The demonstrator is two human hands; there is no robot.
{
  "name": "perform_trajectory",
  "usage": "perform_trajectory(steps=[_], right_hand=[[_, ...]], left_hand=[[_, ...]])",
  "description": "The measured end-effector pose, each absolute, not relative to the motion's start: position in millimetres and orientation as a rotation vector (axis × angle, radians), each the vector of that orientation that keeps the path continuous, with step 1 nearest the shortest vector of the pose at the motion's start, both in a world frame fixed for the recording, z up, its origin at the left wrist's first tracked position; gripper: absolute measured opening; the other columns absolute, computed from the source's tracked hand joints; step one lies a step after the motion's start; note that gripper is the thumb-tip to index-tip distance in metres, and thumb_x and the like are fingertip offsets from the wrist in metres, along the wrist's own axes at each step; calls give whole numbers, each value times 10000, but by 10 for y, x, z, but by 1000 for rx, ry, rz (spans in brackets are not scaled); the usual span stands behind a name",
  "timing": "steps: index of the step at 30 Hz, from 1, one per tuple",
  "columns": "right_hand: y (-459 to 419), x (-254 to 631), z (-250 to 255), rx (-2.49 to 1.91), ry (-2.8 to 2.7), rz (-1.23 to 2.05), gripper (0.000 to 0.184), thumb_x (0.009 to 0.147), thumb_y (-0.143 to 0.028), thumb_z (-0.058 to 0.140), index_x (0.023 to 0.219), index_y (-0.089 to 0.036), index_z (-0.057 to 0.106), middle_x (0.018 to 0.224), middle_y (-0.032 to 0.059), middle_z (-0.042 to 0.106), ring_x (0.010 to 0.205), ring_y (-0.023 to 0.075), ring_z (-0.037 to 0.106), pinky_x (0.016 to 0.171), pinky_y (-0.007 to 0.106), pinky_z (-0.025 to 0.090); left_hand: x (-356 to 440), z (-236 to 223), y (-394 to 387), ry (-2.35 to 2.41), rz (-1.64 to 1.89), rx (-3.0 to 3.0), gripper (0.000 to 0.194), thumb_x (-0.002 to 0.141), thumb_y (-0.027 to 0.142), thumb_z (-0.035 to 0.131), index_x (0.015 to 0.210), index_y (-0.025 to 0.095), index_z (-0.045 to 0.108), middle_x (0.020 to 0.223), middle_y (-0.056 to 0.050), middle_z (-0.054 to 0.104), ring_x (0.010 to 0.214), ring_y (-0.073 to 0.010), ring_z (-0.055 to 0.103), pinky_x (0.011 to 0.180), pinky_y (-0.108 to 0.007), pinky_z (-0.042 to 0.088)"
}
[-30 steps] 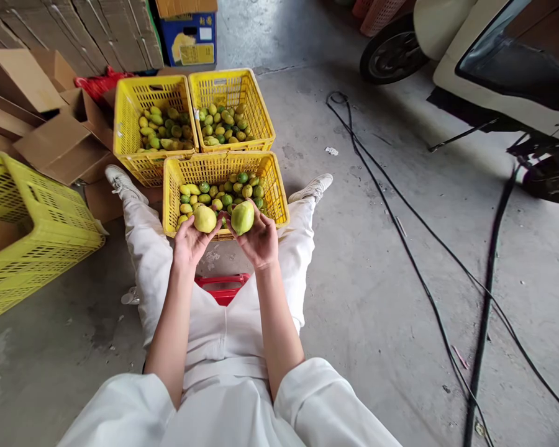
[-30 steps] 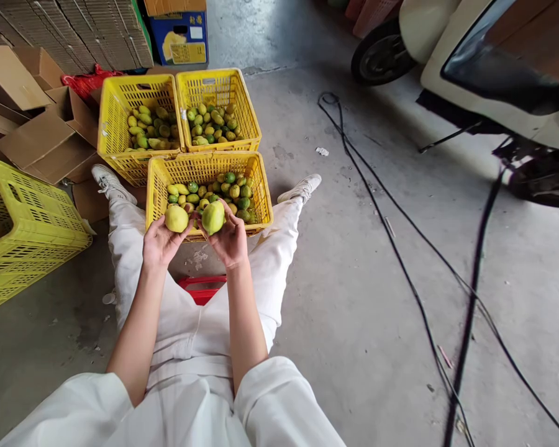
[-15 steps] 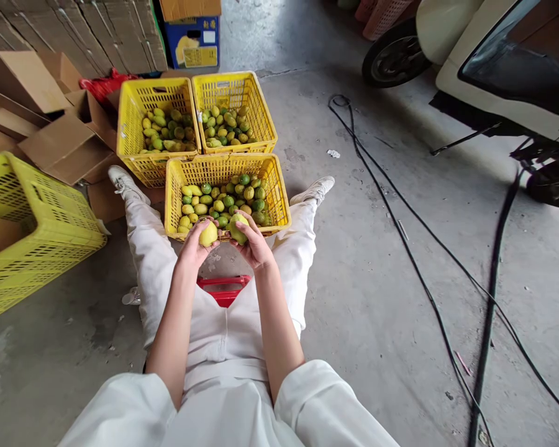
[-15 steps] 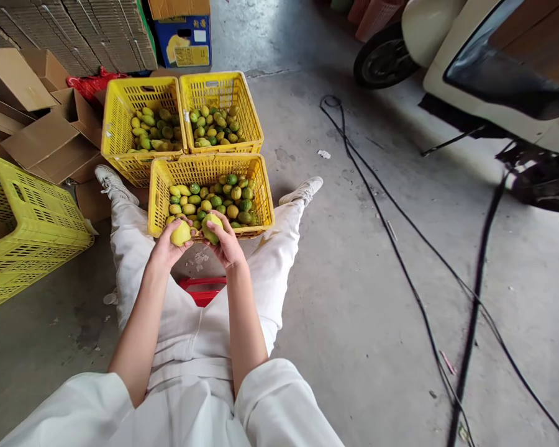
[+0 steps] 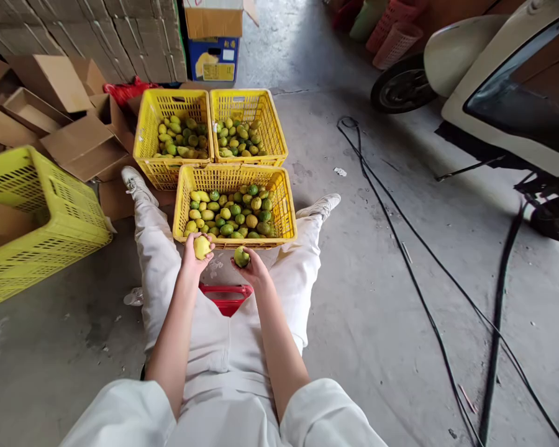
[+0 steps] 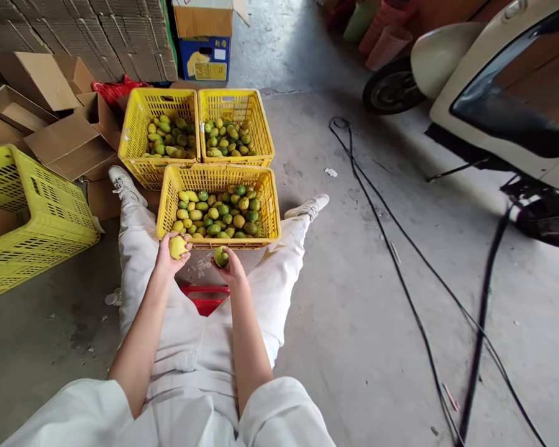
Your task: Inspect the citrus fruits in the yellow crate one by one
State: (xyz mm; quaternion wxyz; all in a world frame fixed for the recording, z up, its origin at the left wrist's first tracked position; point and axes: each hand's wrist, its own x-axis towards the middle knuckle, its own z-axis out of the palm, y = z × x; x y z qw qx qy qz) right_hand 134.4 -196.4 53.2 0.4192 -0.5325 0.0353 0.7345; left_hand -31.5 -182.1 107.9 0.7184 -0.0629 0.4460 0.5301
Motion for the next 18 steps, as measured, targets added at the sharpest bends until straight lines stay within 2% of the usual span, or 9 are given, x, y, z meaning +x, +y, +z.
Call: perform_trajectory(steps=[7,11,15,18], right_hand=[[-1844,1185,545,-1389,5,1899,148,731,-221,621,839,-234,521,736,-25,646,648,148,632,633,289,582],[-1849,1152,578,-1443,-83,1954,133,730,-253,621,772,-233,496,720,-10,617,624,155,609,634,310,572],[-1631,1051,676,-1479,-124,1996,130,746,-212,572,705,-239,452,650,-7,557,613,177,593,635,371,589],[-1184,879,928,-1419,-145,2017,75,785,-197,539,763,-244,485,675,8,569,702,214,637,676,440,617]], left_hand=[[-496,877,-1892,975,1231,-213,75,745,208,545,749,192,472,623,30,533,441,-91,513,311,-153,279],[-532,796,-1933,950,1254,-258,103,741,205,573,764,196,473,632,27,541,447,-87,514,314,-148,280],[-544,756,-1955,930,1249,-315,122,745,196,587,782,202,472,631,30,541,441,-86,512,318,-145,283],[-569,742,-1962,911,1228,-361,120,750,181,584,786,197,471,624,28,539,442,-86,513,322,-139,287]])
